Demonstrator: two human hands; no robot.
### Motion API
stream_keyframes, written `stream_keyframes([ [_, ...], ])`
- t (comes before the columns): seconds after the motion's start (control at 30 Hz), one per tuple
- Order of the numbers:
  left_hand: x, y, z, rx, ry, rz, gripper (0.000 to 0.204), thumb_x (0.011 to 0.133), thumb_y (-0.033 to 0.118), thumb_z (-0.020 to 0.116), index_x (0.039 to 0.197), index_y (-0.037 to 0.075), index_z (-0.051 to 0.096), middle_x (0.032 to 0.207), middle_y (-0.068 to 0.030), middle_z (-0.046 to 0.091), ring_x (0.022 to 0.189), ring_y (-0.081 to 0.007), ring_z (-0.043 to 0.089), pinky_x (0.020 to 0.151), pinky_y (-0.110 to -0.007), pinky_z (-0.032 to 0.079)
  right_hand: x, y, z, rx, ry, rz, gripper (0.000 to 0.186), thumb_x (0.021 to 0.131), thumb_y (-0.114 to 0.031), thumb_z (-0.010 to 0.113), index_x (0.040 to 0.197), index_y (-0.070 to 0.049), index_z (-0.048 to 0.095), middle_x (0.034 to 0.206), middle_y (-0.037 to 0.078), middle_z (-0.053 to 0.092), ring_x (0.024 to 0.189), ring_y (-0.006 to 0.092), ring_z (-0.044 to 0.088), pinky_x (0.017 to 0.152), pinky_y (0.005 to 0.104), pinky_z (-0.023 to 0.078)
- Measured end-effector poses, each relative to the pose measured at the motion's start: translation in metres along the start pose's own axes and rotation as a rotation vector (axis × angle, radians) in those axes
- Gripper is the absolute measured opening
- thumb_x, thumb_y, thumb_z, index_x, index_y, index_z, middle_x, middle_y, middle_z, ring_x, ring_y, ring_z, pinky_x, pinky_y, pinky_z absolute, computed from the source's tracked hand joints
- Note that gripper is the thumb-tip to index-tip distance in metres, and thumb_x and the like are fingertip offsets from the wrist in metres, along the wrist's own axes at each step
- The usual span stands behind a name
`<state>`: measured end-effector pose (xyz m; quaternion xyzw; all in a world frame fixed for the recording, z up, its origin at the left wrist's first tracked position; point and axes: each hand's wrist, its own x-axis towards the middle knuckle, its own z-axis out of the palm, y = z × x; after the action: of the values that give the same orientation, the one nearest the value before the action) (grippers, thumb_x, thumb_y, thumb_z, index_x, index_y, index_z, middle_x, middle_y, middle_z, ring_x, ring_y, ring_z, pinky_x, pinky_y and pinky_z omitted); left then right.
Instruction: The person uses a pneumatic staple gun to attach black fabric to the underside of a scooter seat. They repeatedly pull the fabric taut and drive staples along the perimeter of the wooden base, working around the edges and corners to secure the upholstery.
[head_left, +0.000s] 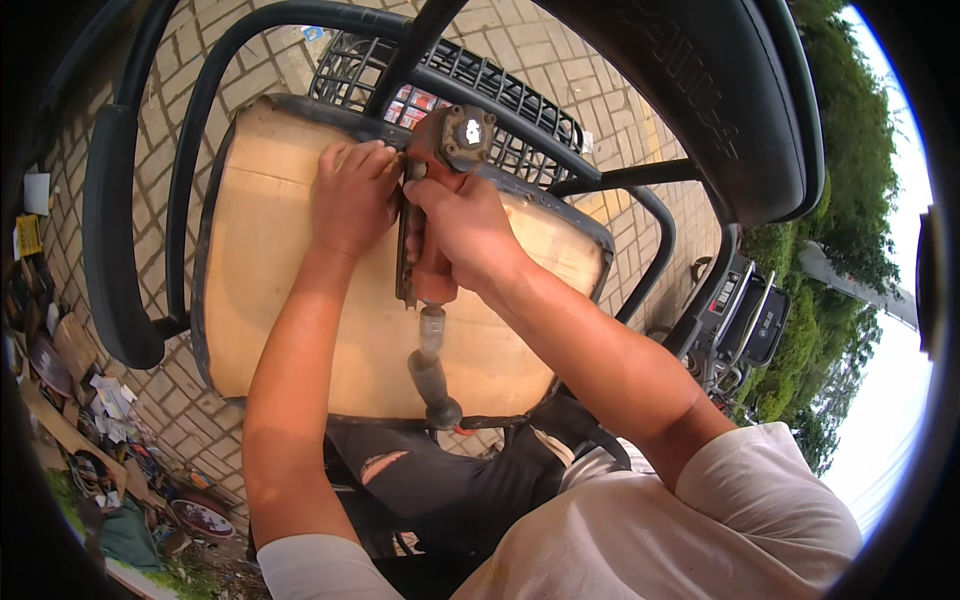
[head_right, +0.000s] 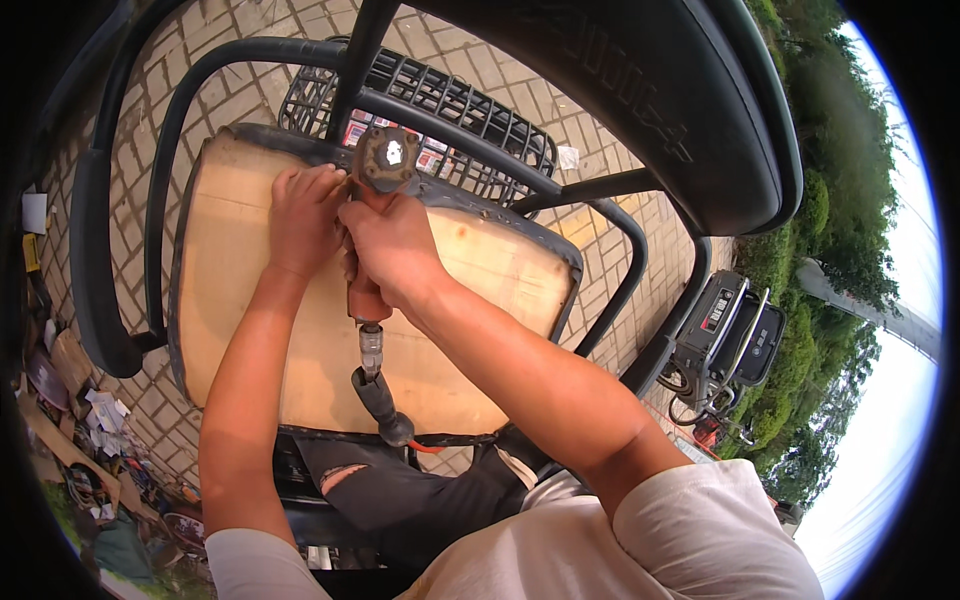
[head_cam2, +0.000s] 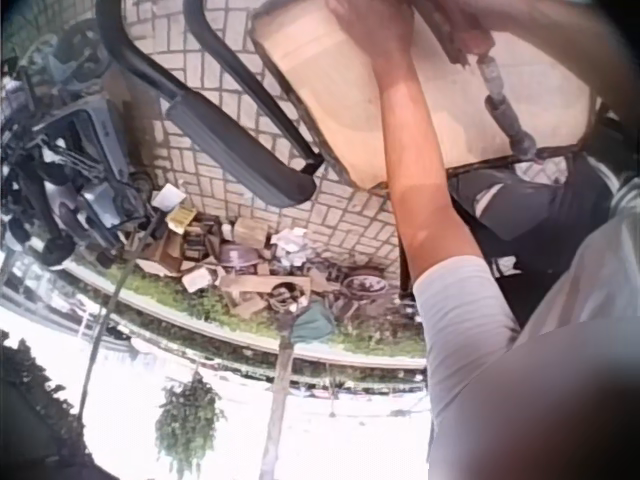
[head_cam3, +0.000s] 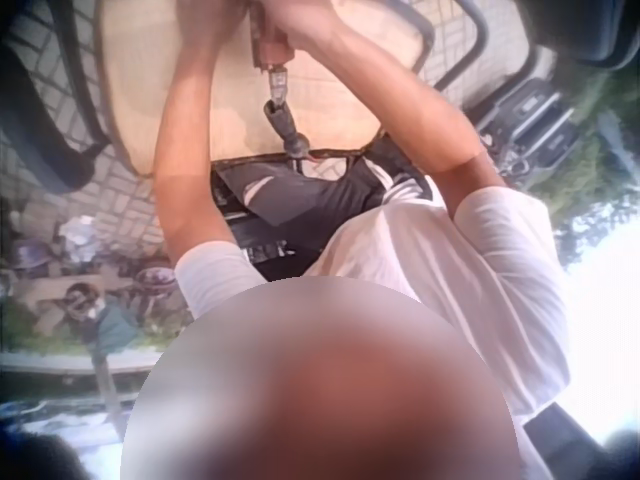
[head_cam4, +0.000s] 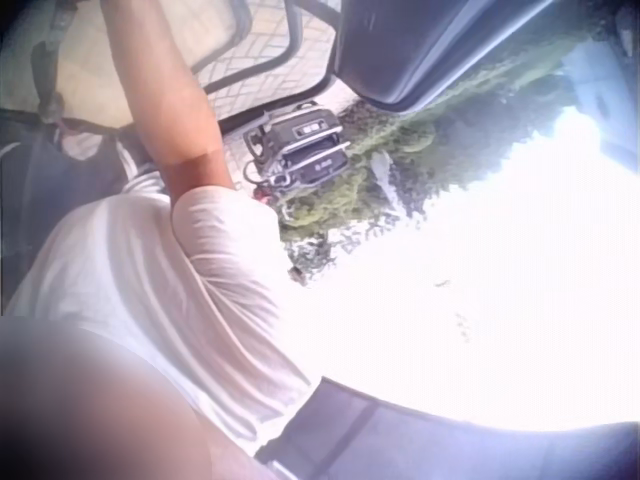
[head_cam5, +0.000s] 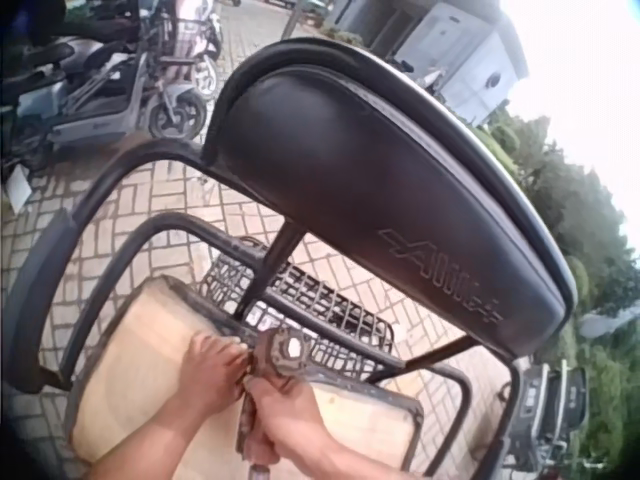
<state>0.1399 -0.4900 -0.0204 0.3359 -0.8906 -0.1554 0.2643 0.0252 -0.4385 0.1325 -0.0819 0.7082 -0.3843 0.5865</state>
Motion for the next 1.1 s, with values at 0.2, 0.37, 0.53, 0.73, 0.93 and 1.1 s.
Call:
stream_keyframes([
  [0.2, -0.001, -0.002, 0.0, 0.009, 0.006, 0.005, 0.027, 0.08, 0.015, 0.071, 0.107, 0.015, 0.069, 0.117, 0.0024, 0.065, 0.119, -0.0166, 0.058, 0.106, -0.048, 0.038, 0.008, 0.007, 0.002, -0.04, -0.01, -0.039, 0.015, 0.094, -0.01, 0.058, 0.084, 0.001, 0.06, 0.063, 0.009, 0.058, 0.049, 0.0187, 0.056, 0.046, 0.0344, 0.047],
  [0.37, -0.001, -0.002, 0.001, -0.004, -0.019, -0.022, 0.027, 0.08, 0.015, 0.072, 0.107, 0.015, 0.069, 0.116, 0.0027, 0.065, 0.118, -0.0168, 0.058, 0.106, -0.048, 0.038, 0.007, 0.004, 0.003, -0.08, -0.008, -0.016, 0.015, 0.093, -0.01, 0.059, 0.083, 0.0, 0.059, 0.064, 0.008, 0.058, 0.049, 0.0186, 0.056, 0.047, 0.0339, 0.047],
  [0.53, -0.003, -0.002, 0.001, -0.007, 0.002, -0.005, 0.029, 0.079, 0.016, 0.072, 0.108, 0.015, 0.069, 0.115, 0.0024, 0.065, 0.118, -0.0168, 0.058, 0.106, -0.048, 0.038, 0.009, 0.008, -0.005, -0.044, -0.025, -0.021, 0.014, 0.093, -0.009, 0.06, 0.082, -0.001, 0.06, 0.064, 0.008, 0.058, 0.05, 0.0185, 0.057, 0.047, 0.0336, 0.047],
  [0.73, 0.001, 0.001, 0.002, 0.049, 0.004, 0.021, 0.032, 0.084, 0.025, 0.071, 0.116, 0.021, 0.07, 0.109, -0.0003, 0.063, 0.113, -0.0186, 0.058, 0.103, -0.047, 0.038, -0.015, 0.017, -0.052, 0.016, 0.026, -0.075, 0.007, 0.094, -0.008, 0.059, 0.096, -0.001, 0.058, 0.068, 0.006, 0.057, 0.053, 0.0185, 0.058, 0.049, 0.0341, 0.048],
  [0.93, 0.005, 0.009, -0.006, 0.072, -0.029, 0.035, 0.033, 0.086, 0.03, 0.071, 0.119, 0.026, 0.071, 0.106, -0.0005, 0.059, 0.108, -0.0195, 0.056, 0.1, -0.046, 0.037, -0.005, 0.004, -0.052, 0.065, 0.009, -0.053, 0.009, 0.093, -0.008, 0.058, 0.092, 0.001, 0.057, 0.067, 0.007, 0.056, 0.053, 0.0189, 0.057, 0.049, 0.0349, 0.048],
  [1.1, 0.004, 0.008, -0.002, 0.056, -0.013, 0.041, 0.036, 0.082, 0.027, 0.073, 0.118, 0.026, 0.071, 0.109, -0.0009, 0.059, 0.112, -0.0193, 0.055, 0.1, -0.046, 0.037, 0.004, 0.007, -0.042, 0.021, 0.014, -0.024, 0.014, 0.093, -0.007, 0.058, 0.081, 0.0, 0.056, 0.061, 0.009, 0.057, 0.048, 0.0195, 0.056, 0.046, 0.0344, 0.046],
])
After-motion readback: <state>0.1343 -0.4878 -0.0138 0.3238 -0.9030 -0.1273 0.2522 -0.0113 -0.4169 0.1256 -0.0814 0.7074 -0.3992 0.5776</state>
